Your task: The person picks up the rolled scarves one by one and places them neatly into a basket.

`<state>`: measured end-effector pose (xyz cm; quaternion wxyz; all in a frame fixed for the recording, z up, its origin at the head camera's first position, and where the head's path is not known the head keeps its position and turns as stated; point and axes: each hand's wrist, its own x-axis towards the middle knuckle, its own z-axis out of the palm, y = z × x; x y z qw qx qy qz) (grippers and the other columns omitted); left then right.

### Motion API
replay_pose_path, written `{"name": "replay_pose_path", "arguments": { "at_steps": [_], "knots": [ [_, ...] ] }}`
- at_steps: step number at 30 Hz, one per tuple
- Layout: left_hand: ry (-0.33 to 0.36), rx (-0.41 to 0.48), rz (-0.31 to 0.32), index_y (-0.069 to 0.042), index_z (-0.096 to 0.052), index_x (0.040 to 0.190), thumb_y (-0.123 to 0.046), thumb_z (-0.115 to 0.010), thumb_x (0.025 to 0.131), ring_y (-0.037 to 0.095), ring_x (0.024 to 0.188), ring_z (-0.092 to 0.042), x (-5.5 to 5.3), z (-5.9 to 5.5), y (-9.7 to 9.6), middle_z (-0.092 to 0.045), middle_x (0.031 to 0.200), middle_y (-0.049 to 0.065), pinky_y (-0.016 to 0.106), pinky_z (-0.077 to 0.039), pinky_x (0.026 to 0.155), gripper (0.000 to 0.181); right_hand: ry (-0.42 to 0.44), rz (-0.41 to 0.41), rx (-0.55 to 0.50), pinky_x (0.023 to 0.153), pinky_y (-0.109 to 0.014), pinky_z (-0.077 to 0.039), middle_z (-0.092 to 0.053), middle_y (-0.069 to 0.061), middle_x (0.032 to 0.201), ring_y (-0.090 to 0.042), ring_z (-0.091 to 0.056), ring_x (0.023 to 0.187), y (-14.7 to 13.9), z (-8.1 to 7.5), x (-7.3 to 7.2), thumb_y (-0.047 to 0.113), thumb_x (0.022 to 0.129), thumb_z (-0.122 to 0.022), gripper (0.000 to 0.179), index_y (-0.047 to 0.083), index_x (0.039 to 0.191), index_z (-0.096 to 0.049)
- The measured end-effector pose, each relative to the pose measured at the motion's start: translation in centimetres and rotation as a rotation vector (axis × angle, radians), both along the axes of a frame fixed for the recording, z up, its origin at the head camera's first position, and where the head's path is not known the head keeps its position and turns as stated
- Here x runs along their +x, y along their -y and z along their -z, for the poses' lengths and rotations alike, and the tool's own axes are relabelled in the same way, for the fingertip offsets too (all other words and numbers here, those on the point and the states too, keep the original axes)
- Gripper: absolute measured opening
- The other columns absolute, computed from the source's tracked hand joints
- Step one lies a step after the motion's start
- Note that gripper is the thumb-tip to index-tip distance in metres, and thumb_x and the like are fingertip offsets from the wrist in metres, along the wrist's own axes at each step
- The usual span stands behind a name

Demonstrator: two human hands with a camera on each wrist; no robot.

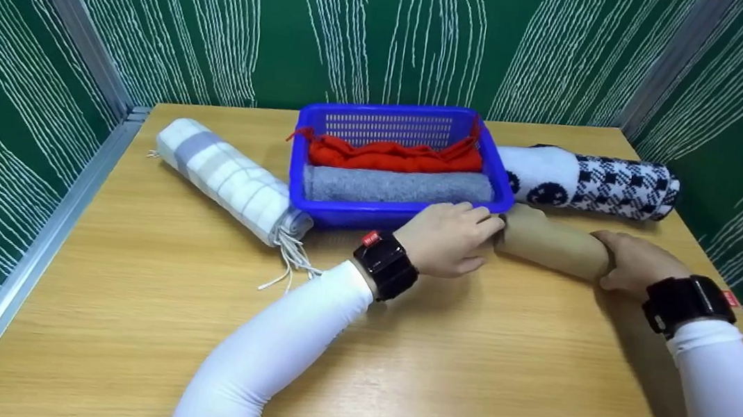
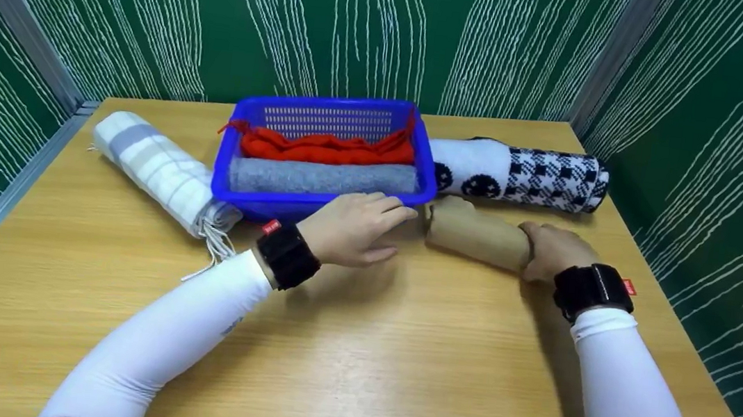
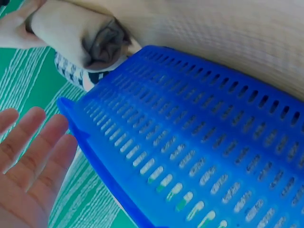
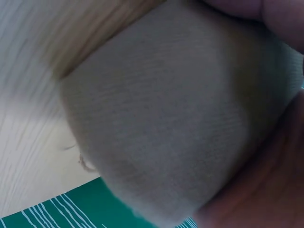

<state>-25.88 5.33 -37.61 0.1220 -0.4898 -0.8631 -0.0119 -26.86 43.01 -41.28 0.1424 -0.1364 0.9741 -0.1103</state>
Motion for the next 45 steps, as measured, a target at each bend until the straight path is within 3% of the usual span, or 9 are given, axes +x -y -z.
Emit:
{"name": "replay_pose_path", "arguments": {
  "at_steps": [10, 19, 25, 34, 45],
  "knots": [
    [0.005, -0.035, 0.017, -0.013, -0.062, 0.138, -0.048, -0.071, 0.102, 0.021, 0.11, -0.069, 0.3, 0.6, -1.5, -0.067, 0.124, 0.001, 0.035, -0.061, 0.09, 0.051, -0.027, -0.005, 0.027, 0.111, -0.079, -0.043, -0.059, -0.045, 0.138, -0.067, -0.056, 0.128, 0.4, 0.2, 0.2, 0.0, 0.076, -0.082, 0.08, -0.014, 0.148, -0.05],
    [0.034, -0.099, -0.024, -0.014, -0.062, 0.137, -0.052, -0.072, 0.101, 0.021, 0.117, -0.069, 0.3, 1.6, -2.6, -0.069, 0.129, 0.001, 0.036, -0.061, 0.098, 0.054, -0.069, -0.04, 0.03, 0.109, -0.079, -0.045, -0.063, -0.041, 0.136, -0.065, -0.058, 0.125, 0.9, 0.3, 0.7, -0.002, 0.073, -0.082, 0.079, -0.011, 0.147, -0.054],
    [0.073, -0.125, -0.04, -0.015, -0.059, 0.145, -0.053, -0.072, 0.101, 0.019, 0.12, -0.068, 0.2, 1.9, -3.2, -0.067, 0.133, 0.001, 0.034, -0.061, 0.099, 0.06, -0.076, -0.073, 0.035, 0.111, -0.078, -0.044, -0.061, -0.041, 0.141, -0.065, -0.056, 0.129, 1.3, 0.1, 1.2, -0.002, 0.073, -0.082, 0.08, -0.01, 0.147, -0.054],
    [0.074, -0.16, -0.032, -0.013, -0.053, 0.157, -0.054, -0.069, 0.102, 0.021, 0.136, -0.064, 0.1, 2.2, -4.2, -0.063, 0.147, 0.003, 0.034, -0.056, 0.111, 0.07, -0.106, -0.103, 0.031, 0.113, -0.075, -0.044, -0.063, -0.037, 0.139, -0.061, -0.056, 0.131, 1.9, 0.1, 1.5, 0.001, 0.073, -0.089, 0.078, -0.007, 0.144, -0.059],
    [0.136, -0.185, -0.055, -0.015, -0.048, 0.159, -0.055, -0.069, 0.103, 0.023, 0.152, -0.051, -0.1, 2.5, -5.6, -0.055, 0.16, 0.003, 0.036, -0.041, 0.128, 0.073, -0.125, -0.112, 0.03, 0.111, -0.077, -0.045, -0.063, -0.036, 0.14, -0.062, -0.057, 0.13, 2.4, 0.3, 2.2, 0.003, 0.071, -0.091, 0.08, -0.004, 0.145, -0.061]
  ]
}}
